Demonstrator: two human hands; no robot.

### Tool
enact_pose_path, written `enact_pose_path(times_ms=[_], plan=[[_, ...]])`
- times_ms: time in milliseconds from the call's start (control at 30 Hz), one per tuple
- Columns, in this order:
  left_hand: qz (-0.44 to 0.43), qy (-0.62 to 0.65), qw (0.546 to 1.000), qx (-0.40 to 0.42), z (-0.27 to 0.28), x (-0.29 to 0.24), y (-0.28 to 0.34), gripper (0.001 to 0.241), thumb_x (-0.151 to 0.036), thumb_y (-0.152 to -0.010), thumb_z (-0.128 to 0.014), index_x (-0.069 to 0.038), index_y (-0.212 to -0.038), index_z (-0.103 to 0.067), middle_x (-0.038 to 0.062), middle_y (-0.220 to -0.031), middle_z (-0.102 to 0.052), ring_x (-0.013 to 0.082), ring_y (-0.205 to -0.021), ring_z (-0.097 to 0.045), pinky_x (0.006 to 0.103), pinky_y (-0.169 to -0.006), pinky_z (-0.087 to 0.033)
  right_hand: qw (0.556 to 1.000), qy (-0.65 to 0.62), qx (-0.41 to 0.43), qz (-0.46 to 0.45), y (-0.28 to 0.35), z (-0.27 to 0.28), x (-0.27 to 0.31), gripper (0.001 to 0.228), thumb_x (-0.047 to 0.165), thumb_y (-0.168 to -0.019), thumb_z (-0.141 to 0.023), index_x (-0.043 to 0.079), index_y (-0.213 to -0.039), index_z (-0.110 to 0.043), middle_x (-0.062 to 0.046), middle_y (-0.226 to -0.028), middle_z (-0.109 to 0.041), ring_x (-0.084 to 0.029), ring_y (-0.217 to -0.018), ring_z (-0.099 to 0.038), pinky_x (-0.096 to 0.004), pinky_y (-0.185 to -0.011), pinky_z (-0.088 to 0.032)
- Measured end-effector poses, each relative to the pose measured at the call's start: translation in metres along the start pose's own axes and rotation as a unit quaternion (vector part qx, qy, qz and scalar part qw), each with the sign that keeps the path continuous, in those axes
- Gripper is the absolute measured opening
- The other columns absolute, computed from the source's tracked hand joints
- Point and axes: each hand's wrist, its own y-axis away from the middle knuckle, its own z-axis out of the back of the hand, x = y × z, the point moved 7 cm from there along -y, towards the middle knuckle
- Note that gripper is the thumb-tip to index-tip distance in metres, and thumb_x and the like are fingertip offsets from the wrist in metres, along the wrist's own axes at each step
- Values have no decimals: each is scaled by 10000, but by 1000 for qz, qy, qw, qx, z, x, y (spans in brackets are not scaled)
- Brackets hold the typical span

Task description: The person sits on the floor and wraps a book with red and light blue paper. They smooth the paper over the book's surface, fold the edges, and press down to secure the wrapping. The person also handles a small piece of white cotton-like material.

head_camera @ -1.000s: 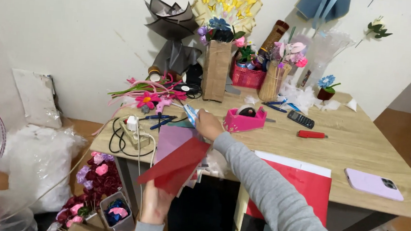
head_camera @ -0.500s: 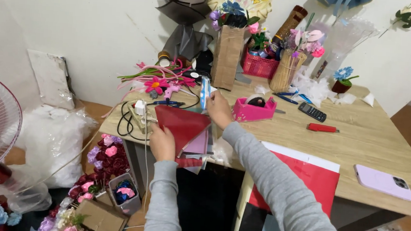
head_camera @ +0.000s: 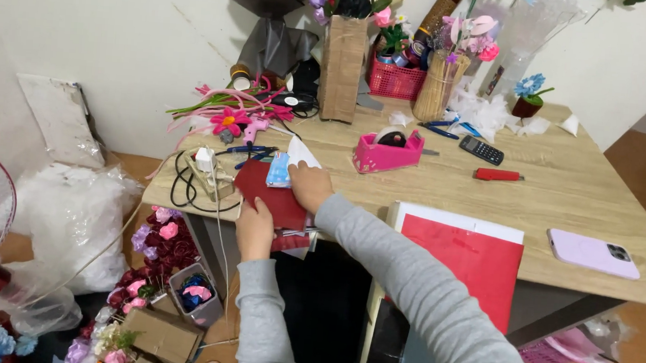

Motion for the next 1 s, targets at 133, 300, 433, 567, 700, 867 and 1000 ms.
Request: enact_pose_path(times_ms=[133, 300, 433, 567, 700, 867, 1000], plan=[[9, -117, 992, 53, 27, 2, 20, 652, -493, -1042, -342, 26, -1132, -725, 103, -776, -793, 377, -951, -761, 544, -850, -568, 989, -81, 120, -34, 11, 16, -8, 324, 293, -943, -584, 95, -1195, -639, -151, -1055, -678, -420, -941, -741, -563, -766, -600], [-91, -119, 978, -148, 84, -39, 75, 478, -277, -990, -603, -72, -1401, -468, 272, -1236, -603, 519, -1027, -676, 622, -856, -553, 978, -160, 124, -42, 31, 103, -18, 277, 271, -976, -546, 138, -1199, -643, -181, -1138, -693, -440, -1068, -707, -575, -876, -568], [-266, -7, 951, -155, 82, -60, 117, 493, -116, -974, -610, 26, -1421, -458, 250, -1190, -515, 457, -1029, -573, 545, -853, -468, 964, -229, 130, -29, 108, 203, -3, 287, 335, -985, -505, 240, -1231, -617, -56, -1249, -664, -284, -1113, -636, -486, -803, -510], [-368, 48, 928, 30, 32, -85, 171, 215, -131, -992, -593, -65, -1194, -625, 118, -1086, -612, 277, -1011, -619, 387, -891, -484, 958, -276, 66, -34, 209, 272, -22, 294, 368, -973, -559, 227, -1211, -658, -4, -1232, -700, -227, -1104, -673, -383, -838, -503], [-429, 40, 871, 235, -36, -83, 225, 232, -220, -1010, -559, -104, -1185, -659, 105, -1186, -609, 293, -1131, -588, 424, -993, -454, 938, -276, -66, -201, 307, 308, -73, 247, 286, -1002, -574, 139, -1146, -710, -21, -1189, -746, -201, -1102, -709, -322, -950, -498], [-512, -67, 838, 178, -70, -87, 267, 258, -209, -941, -684, -131, -1187, -686, 65, -1226, -605, 308, -1133, -557, 440, -929, -502, 921, -224, -127, -293, 414, 272, -110, 179, 157, -993, -595, 77, -1093, -720, -70, -1116, -735, -221, -1069, -692, -331, -898, -536], [-599, -224, 766, 68, -85, -80, 303, 445, -456, -905, -745, -156, -1218, -644, 7, -1232, -616, 276, -1077, -575, 378, -787, -517, 915, -249, -34, -314, 457, 242, -97, 292, 228, -984, -610, 102, -1236, -684, -56, -1117, -706, -234, -1064, -641, -366, -926, -491]])
